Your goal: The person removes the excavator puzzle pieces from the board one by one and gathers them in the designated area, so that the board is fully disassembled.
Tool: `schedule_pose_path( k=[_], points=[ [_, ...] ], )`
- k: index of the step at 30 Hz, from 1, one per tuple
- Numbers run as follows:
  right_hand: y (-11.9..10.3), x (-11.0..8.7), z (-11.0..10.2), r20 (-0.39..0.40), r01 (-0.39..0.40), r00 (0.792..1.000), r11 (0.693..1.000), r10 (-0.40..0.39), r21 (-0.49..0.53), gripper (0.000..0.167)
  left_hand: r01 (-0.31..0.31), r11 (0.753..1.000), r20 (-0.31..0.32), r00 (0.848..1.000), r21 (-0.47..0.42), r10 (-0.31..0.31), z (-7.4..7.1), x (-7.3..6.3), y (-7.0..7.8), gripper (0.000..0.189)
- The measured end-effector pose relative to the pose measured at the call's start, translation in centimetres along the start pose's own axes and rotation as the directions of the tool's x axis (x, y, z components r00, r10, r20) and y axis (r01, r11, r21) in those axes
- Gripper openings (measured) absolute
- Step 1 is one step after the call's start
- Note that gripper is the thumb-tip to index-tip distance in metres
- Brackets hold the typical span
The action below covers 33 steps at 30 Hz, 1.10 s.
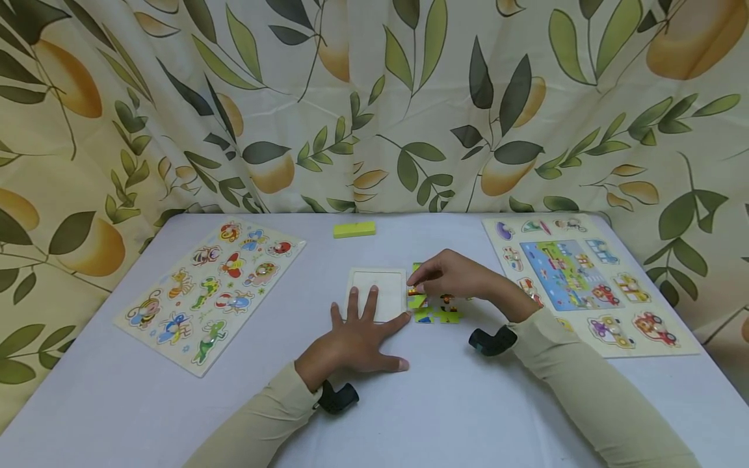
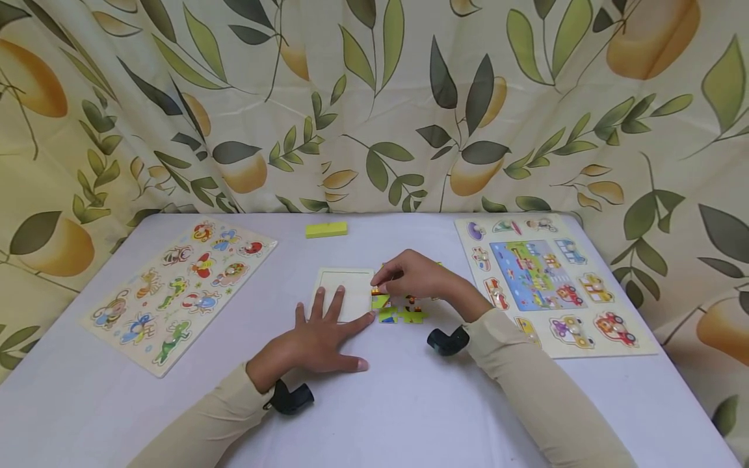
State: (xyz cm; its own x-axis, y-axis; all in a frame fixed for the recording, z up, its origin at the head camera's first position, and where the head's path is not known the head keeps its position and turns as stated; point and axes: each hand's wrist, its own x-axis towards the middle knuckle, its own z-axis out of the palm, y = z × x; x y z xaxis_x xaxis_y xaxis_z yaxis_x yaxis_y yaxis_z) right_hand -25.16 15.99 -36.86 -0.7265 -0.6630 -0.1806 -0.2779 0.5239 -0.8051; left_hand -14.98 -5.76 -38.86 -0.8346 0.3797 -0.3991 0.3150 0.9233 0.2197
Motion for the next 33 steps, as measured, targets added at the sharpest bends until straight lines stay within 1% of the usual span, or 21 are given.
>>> schedule_pose_path(
  k=[3, 9, 12, 15, 20, 27, 33],
  points=[
    [0.2, -0.5, -0.4, -0.012, -0.028, 1.0, 1.0, 0.028, 0.006, 0.02, 0.014, 1.0, 0.0, 1.0, 0.002, -0.014, -0.1, 0.0, 0.1, 0.081],
    [1.4, -1.5, -0.9, -0.036, -0.039, 0.999, 0.999, 0.04, 0.024, 0.019, 0.038, 0.999, -0.009, 0.999, 0.001, -0.038, -0.1, 0.0, 0.2, 0.083],
    [1.9, -2.1, -1.2, -0.045, -0.059, 0.997, 0.997, 0.061, 0.048, 0.019, 0.054, 0.999, -0.014, 0.998, -0.008, -0.054, 0.0, 0.0, 0.2, 0.084],
    [2.3, -2.7, -1.6, -0.054, -0.081, 0.995, 0.996, 0.083, 0.049, 0.019, 0.065, 0.998, -0.022, 0.998, -0.015, -0.065, 0.0, -0.1, 0.2, 0.085],
    [2.8, -3.8, -2.2, -0.053, -0.103, 0.993, 0.994, 0.105, 0.043, 0.017, 0.065, 0.998, -0.034, 0.997, -0.024, -0.066, 0.0, 0.0, 0.2, 0.084],
    [3.8, -5.3, -2.8, -0.034, -0.14, 0.989, 0.99, 0.141, 0.022, 0.015, 0.036, 0.999, -0.058, 0.998, -0.039, -0.038, 0.1, 0.0, 0.4, 0.082],
    [4.3, -6.3, -3.1, -0.004, -0.126, 0.992, 0.992, 0.126, -0.021, 0.012, 0.029, 0.999, -0.069, 0.997, -0.024, -0.031, 0.2, 0.1, 0.4, 0.079]
  ],
)
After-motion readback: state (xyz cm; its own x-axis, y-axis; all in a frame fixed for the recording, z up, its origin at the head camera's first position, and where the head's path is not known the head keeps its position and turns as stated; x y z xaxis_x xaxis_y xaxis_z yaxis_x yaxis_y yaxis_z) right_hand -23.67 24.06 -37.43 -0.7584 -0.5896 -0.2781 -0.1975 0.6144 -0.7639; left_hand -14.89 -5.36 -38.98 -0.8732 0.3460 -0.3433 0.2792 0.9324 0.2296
